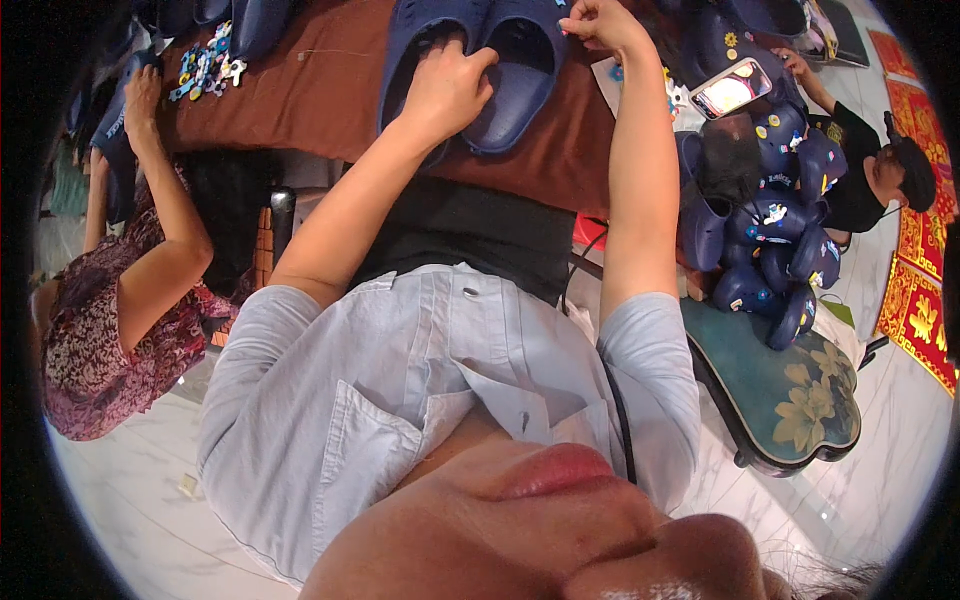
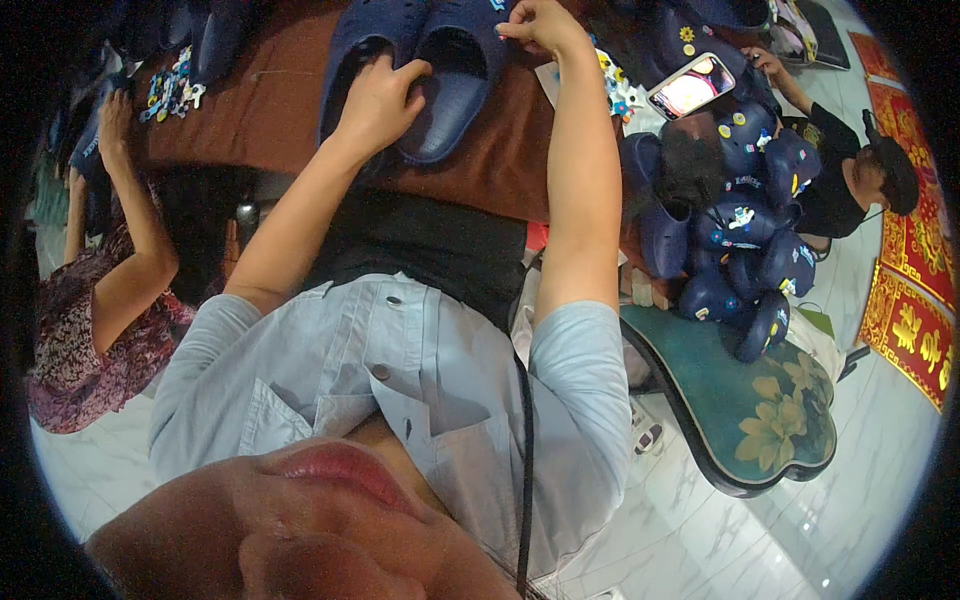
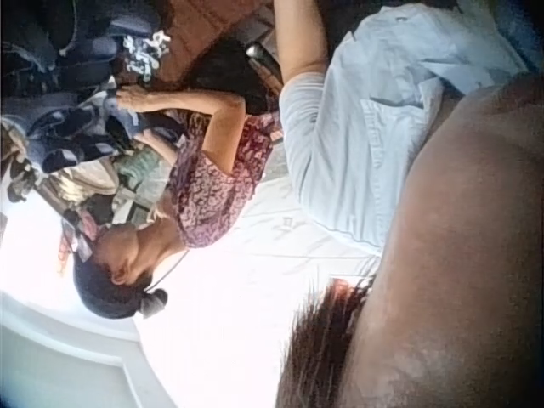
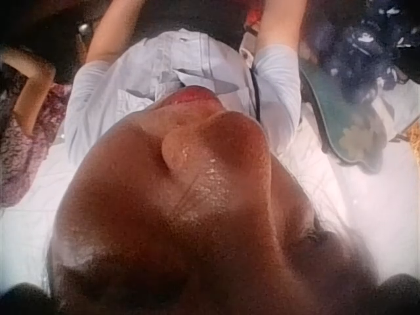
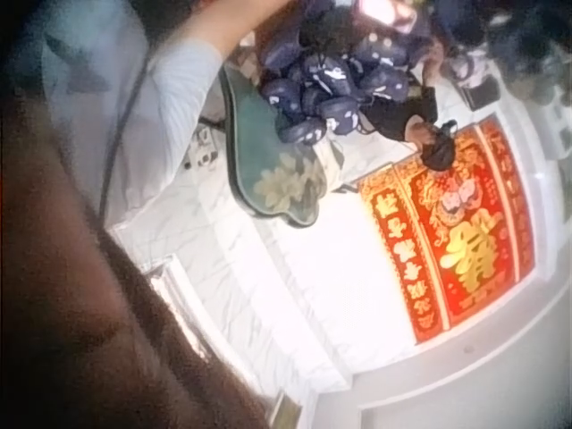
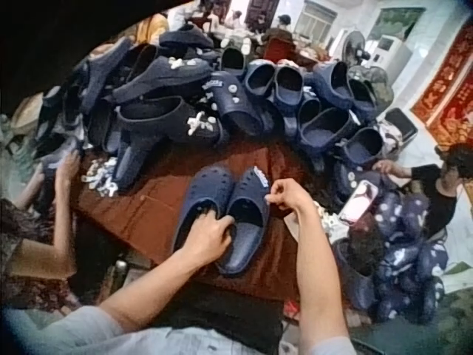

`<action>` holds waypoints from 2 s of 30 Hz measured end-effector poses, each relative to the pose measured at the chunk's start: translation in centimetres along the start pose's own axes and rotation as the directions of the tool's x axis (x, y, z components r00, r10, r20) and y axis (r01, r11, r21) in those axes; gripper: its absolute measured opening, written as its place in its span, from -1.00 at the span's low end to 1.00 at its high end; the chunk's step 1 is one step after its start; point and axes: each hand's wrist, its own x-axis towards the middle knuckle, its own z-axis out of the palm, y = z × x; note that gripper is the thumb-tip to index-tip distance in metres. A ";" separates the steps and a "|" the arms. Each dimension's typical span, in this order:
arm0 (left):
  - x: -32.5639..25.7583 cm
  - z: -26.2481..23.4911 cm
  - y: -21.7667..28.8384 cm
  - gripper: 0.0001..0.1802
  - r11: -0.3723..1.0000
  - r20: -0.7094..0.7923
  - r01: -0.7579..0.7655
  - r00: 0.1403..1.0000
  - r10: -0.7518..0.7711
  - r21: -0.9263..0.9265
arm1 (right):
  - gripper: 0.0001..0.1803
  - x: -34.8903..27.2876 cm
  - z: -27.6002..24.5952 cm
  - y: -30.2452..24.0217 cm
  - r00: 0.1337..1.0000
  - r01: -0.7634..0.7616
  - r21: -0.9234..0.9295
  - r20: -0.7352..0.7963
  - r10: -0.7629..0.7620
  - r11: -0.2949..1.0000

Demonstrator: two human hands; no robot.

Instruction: Manually inserting decorative charms into the holes of clogs.

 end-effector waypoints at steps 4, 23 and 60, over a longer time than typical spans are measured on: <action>-0.1 -0.1 0.1 -0.67 1.000 -0.007 -0.011 1.000 0.011 0.012 | -0.74 -0.1 -0.2 -1.6 1.000 -0.012 -0.145 0.006 0.013 0.989; -0.2 -0.1 -0.2 -0.67 0.998 -0.038 -0.043 0.998 0.042 -0.035 | -0.89 -1.4 -0.3 0.5 0.994 0.034 0.318 0.084 -0.063 0.947; -0.1 0.4 0.0 -0.68 1.000 -0.033 -0.014 0.999 0.013 -0.005 | -0.86 -6.3 8.0 1.3 0.531 0.372 -0.475 -0.595 -0.603 0.797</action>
